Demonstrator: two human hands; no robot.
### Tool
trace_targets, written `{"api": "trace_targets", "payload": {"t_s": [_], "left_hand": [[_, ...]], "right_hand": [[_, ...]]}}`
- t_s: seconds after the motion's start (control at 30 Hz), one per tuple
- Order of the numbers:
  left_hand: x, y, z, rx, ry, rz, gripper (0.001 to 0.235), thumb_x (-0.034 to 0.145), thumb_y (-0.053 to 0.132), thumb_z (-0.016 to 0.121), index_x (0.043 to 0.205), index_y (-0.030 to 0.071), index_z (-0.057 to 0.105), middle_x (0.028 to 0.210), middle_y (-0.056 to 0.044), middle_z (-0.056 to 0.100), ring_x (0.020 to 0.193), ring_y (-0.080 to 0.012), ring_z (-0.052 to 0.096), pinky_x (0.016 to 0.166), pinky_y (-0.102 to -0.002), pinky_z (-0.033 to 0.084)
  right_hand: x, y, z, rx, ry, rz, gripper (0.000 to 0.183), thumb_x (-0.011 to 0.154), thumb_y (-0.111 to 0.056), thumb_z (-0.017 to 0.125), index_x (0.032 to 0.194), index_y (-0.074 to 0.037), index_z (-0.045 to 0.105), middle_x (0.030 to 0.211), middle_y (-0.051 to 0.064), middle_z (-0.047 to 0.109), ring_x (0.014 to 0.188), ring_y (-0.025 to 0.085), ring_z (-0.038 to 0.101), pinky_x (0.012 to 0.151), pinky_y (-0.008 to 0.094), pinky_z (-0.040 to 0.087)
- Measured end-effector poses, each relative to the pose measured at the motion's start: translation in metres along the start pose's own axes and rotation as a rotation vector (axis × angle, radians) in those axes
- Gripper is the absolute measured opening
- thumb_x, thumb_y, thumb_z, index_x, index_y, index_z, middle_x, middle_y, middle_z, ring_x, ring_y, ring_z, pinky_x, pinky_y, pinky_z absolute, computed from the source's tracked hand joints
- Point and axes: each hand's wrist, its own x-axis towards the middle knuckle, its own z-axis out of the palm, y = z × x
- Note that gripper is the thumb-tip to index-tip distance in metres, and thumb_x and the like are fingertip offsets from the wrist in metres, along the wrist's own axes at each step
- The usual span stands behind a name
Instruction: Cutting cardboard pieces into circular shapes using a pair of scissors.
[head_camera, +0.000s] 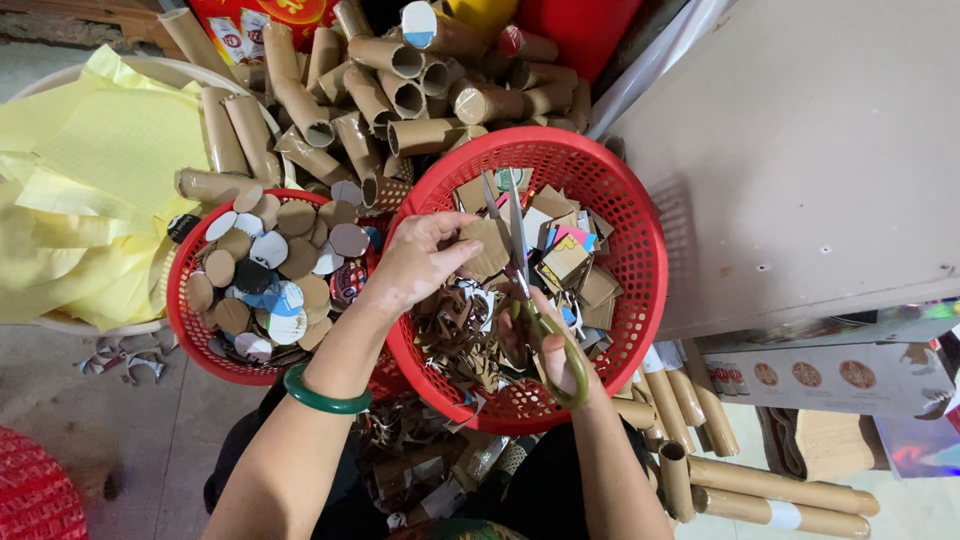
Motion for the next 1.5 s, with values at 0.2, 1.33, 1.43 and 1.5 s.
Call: {"api": "trace_targets", "payload": {"t_s": [0.2, 1.33, 1.43, 1.5], "left_hand": [[0.001, 0.004, -0.017, 0.027, 0.001, 0.048, 0.032, 0.088, 0.013, 0.074, 0.116, -0.002, 0.07, 0.095, -0.005, 0.077, 0.078, -0.0093, 0.069, 0.065, -0.027, 0.059], [-0.009, 0.009, -0.091, 0.461, 0.381, 0.232, 0.025, 0.085, 0.029, 0.074, 0.104, 0.013, 0.077, 0.107, -0.01, 0.076, 0.101, -0.0222, 0.073, 0.092, -0.036, 0.057], [-0.019, 0.003, -0.115, 0.627, 0.6, 0.242, 0.024, 0.082, 0.021, 0.068, 0.104, 0.017, 0.079, 0.107, -0.007, 0.077, 0.102, -0.0238, 0.073, 0.095, -0.038, 0.057], [-0.037, 0.013, -0.132, 0.82, 0.674, 0.162, 0.023, 0.086, 0.026, 0.071, 0.106, 0.015, 0.075, 0.112, -0.01, 0.075, 0.103, -0.0293, 0.071, 0.092, -0.043, 0.057]], "right_hand": [[-0.004, -0.006, -0.015, -0.151, -0.025, -0.012, 0.12, 0.072, -0.099, 0.047, 0.137, 0.003, 0.055, 0.08, 0.0, 0.052, 0.066, 0.008, 0.045, 0.06, 0.022, 0.035], [0.003, 0.029, -0.035, -0.18, 0.067, 0.035, 0.125, 0.072, -0.1, 0.036, 0.143, 0.003, 0.046, 0.084, 0.006, 0.057, 0.067, 0.014, 0.05, 0.058, 0.027, 0.04], [0.002, 0.025, -0.033, -0.152, 0.084, 0.008, 0.126, 0.075, -0.099, 0.038, 0.146, 0.005, 0.047, 0.085, 0.007, 0.055, 0.068, 0.014, 0.048, 0.059, 0.028, 0.039], [0.005, 0.034, -0.041, -0.13, 0.072, 0.006, 0.127, 0.074, -0.1, 0.036, 0.145, 0.004, 0.048, 0.083, 0.007, 0.055, 0.065, 0.015, 0.048, 0.055, 0.03, 0.039]]}}
